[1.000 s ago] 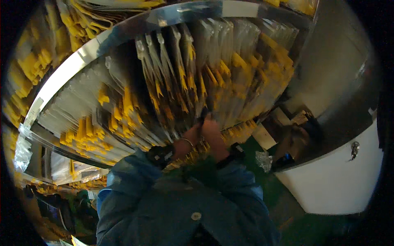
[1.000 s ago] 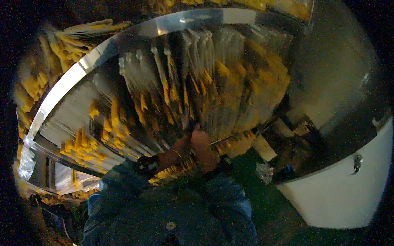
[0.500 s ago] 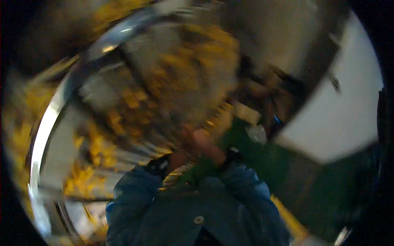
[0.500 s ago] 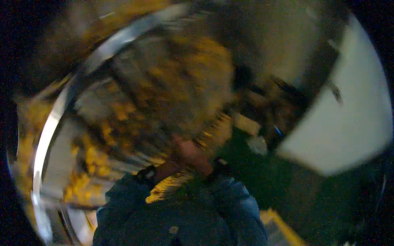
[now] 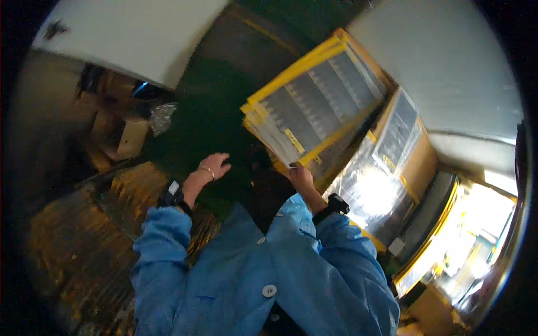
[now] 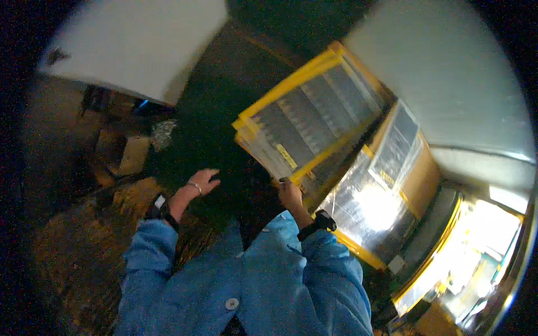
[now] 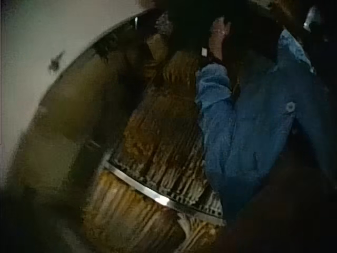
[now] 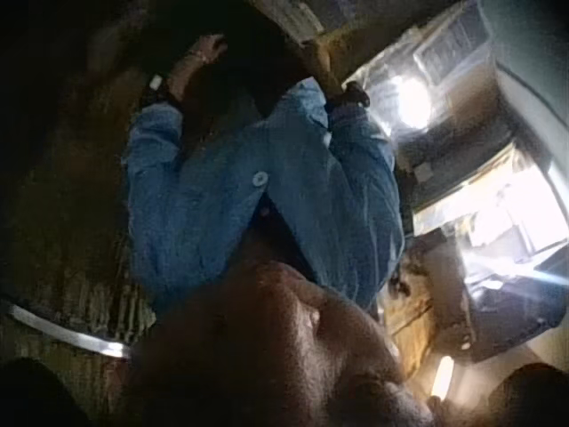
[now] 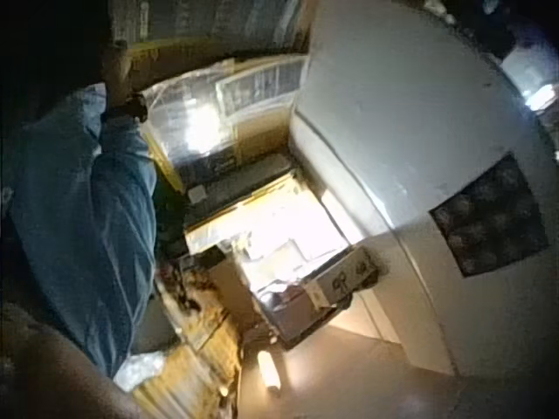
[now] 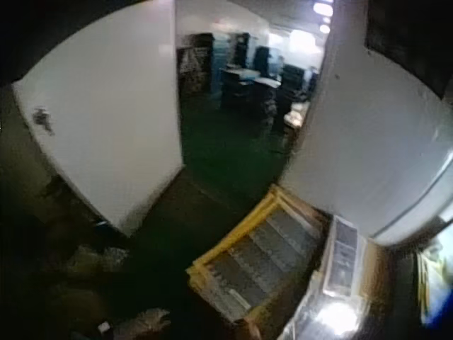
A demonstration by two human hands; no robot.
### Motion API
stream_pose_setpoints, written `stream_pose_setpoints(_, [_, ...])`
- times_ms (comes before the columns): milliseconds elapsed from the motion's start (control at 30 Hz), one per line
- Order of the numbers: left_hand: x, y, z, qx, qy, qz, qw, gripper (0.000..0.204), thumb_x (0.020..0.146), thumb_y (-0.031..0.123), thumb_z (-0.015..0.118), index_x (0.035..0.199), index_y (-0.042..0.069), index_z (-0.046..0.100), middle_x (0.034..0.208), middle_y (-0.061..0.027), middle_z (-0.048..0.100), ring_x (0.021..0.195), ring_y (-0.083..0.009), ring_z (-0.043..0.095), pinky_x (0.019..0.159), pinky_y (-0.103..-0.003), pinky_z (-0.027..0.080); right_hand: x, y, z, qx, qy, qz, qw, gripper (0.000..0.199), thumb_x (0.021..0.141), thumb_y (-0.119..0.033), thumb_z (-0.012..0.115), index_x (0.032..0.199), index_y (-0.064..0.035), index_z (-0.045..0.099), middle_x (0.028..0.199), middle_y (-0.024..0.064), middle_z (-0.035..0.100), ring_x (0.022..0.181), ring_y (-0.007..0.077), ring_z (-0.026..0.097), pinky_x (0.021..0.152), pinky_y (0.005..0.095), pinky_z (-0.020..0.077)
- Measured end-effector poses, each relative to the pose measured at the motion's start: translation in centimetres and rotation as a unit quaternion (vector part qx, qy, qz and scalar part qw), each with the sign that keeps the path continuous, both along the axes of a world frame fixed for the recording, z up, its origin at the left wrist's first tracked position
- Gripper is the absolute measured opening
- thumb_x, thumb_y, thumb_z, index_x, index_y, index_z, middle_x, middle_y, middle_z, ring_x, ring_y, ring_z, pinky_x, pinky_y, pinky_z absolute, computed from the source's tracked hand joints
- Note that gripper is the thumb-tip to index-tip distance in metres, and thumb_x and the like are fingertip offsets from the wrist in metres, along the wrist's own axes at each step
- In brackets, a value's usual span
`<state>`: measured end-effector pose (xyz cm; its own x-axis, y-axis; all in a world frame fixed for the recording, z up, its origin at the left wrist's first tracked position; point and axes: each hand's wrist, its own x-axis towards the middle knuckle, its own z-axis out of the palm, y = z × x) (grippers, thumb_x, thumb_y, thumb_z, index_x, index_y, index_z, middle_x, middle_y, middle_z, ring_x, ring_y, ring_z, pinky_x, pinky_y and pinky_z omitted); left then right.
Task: The person is sorting and organizing metal stencils stored in yellow-bordered plastic sleeves, moving them from a rack to an inspection table.
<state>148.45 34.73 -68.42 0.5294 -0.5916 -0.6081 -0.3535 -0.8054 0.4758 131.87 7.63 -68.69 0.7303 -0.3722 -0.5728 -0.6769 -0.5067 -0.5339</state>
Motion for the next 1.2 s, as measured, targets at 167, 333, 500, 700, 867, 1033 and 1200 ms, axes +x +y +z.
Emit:
stream_pose_setpoints(167, [5.5, -12.2, -7.6, -0.114, -0.152, 0.074, 0.979, 0.054, 0.078, 0.026, 0.055, 0.124, 0.003, 0.038, 0.119, -0.0241, 0.044, 0.107, -0.0359, 0.046, 0.09, -0.041, 0.038, -8.1, -2.7, -2.9, -0.01, -0.014, -0.139, 0.99, 0.027, 0.079, -0.027, 0.054, 0.097, -0.0081, 0.059, 0.08, 0.0172, 0.063, 0.077, 0.032, 0.061, 0.068, 0.0403, 0.0469])
stream_pose_setpoints(333, [12.5, -18.0, -11.6, -0.015, -0.186, 0.149, 0.971, 0.05, 0.077, 0.025, 0.058, 0.119, 0.003, 0.042, 0.117, -0.023, 0.046, 0.105, -0.035, 0.047, 0.088, -0.04, 0.04, -8.4, -2.4, -4.1, 0.048, 0.011, -0.19, 0.98, 0.024, 0.082, -0.024, 0.052, 0.097, -0.0068, 0.058, 0.082, 0.0174, 0.062, 0.081, 0.0355, 0.06, 0.069, 0.0408, 0.0473])
stream_pose_setpoints(500, [15.3, -19.3, -8.2, 0.107, -0.138, 0.092, 0.98, 0.033, 0.075, 0.028, 0.062, 0.099, 0.008, 0.057, 0.101, -0.014, 0.058, 0.094, -0.0292, 0.056, 0.08, -0.037, 0.045, -6.3, -3.1, -4.5, 0.068, -0.068, -0.252, 0.963, 0.022, 0.081, -0.02, 0.053, 0.098, -0.0065, 0.058, 0.084, 0.019, 0.062, 0.081, 0.0335, 0.06, 0.069, 0.0397, 0.0474])
stream_pose_setpoints(700, [18.0, -20.6, -5.4, 0.162, -0.107, -0.036, 0.98, 0.025, 0.071, 0.033, 0.065, 0.08, 0.009, 0.065, 0.085, -0.0118, 0.063, 0.08, -0.0294, 0.061, 0.071, -0.039, 0.048, -3.3, -3.9, -4.5, 0.102, -0.073, -0.294, 0.947, 0.021, 0.081, -0.019, 0.053, 0.097, -0.0057, 0.058, 0.079, 0.017, 0.062, 0.075, 0.0304, 0.061, 0.066, 0.036, 0.0472])
stream_pose_setpoints(867, [18.4, -22.6, -2.5, 0.184, 0.056, -0.012, 0.981, 0.028, 0.078, 0.03, 0.061, 0.088, 0.004, 0.06, 0.09, -0.0117, 0.062, 0.079, -0.024, 0.061, 0.072, -0.035, 0.05, -2.1, -3.0, -4.8, 0.134, -0.105, -0.317, 0.933, 0.027, 0.083, -0.021, 0.054, 0.1, -0.001, 0.058, 0.083, 0.0152, 0.063, 0.075, 0.0252, 0.062, 0.066, 0.0337, 0.0483])
stream_pose_setpoints(1033, [16.0, -27.4, 6.1, -0.077, 0.507, 0.13, 0.848, 0.023, 0.088, 0.023, 0.049, 0.094, 0.0, 0.054, 0.095, -0.0091, 0.058, 0.084, -0.0148, 0.058, 0.077, -0.031, 0.05, 3.9, -3.9, 1.9, 0.782, -0.109, -0.475, 0.389, 0.071, 0.08, -0.053, 0.051, 0.122, 0.0016, 0.037, 0.112, 0.0211, 0.05, 0.101, 0.031, 0.052, 0.089, 0.0399, 0.0426])
stream_pose_setpoints(1200, [16.4, -30.2, 10.1, -0.192, 0.458, -0.023, 0.868, 0.025, 0.089, 0.023, 0.048, 0.09, -0.001, 0.055, 0.088, -0.0101, 0.06, 0.088, -0.0155, 0.058, 0.075, -0.031, 0.049, 7.0, -8.5, 0.8, 0.636, -0.267, -0.679, 0.251, 0.033, 0.086, -0.027, 0.053, 0.104, 0.0004, 0.047, 0.095, 0.014, 0.057, 0.076, 0.024, 0.06, 0.058, 0.0278, 0.0544])
